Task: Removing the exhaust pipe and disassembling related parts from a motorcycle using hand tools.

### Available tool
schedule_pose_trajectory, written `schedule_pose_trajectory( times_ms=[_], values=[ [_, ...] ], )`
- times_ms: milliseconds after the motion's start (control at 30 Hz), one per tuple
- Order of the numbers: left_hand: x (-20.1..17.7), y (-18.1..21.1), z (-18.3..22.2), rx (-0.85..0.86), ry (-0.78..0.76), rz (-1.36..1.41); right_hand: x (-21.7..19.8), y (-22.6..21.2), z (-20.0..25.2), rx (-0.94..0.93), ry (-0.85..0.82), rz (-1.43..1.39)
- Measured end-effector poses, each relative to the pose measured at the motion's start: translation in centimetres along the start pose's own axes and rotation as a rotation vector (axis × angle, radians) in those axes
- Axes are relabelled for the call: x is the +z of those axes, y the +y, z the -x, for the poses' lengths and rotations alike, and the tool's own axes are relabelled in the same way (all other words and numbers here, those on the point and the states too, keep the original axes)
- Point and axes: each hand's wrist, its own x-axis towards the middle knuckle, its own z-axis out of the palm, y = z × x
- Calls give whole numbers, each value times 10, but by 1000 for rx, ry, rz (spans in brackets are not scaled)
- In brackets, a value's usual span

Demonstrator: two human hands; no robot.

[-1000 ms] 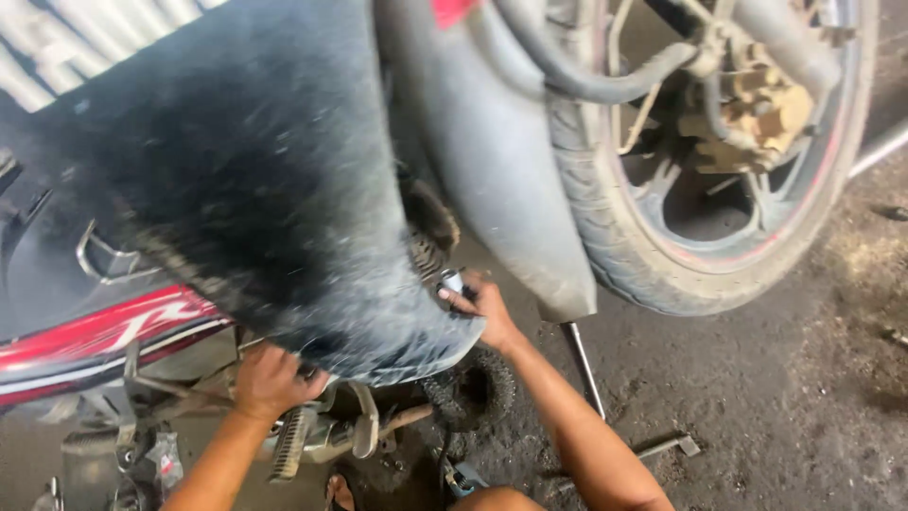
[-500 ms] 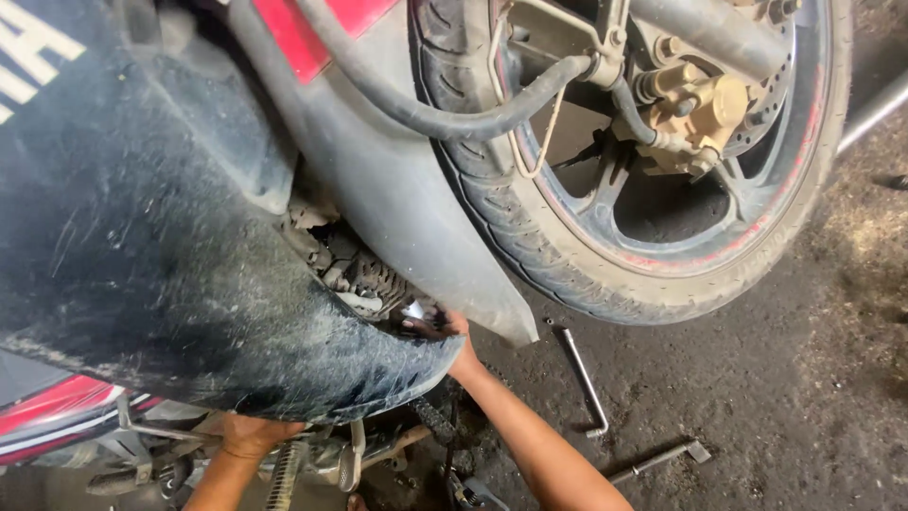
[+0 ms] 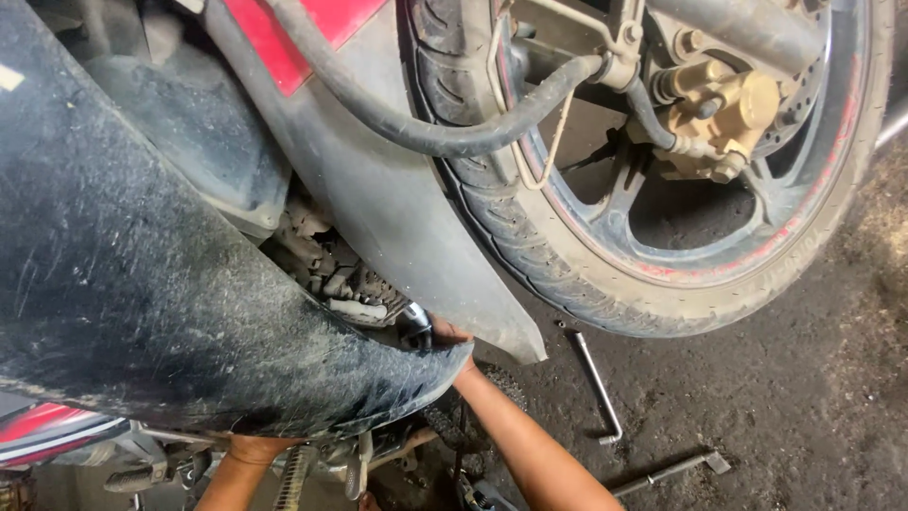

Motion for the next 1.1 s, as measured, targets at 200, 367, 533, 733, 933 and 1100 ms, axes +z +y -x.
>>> schedule_pose_trajectory(
  times_ms=[200,367,533,733,933,1100],
  values=[
    [-7,2,-4,50,102,10,7,-17,-7,-154,-204,1694],
    [-18,12,-18,84,196,24,-42,34,-38,-381,-187,1759],
    [-17,12,-23,-2,-21,53,-18,8,-40,-650,-39,1033],
    [-35,19,-29,84,250,4,-71,80,-91,-322,124,1669],
    [-37,24,-33,14,334,92,-21,35,-77,-142,270,791],
    [-10,11,-12,62,208,-90,8,19,-70,-445,237,796]
  ],
)
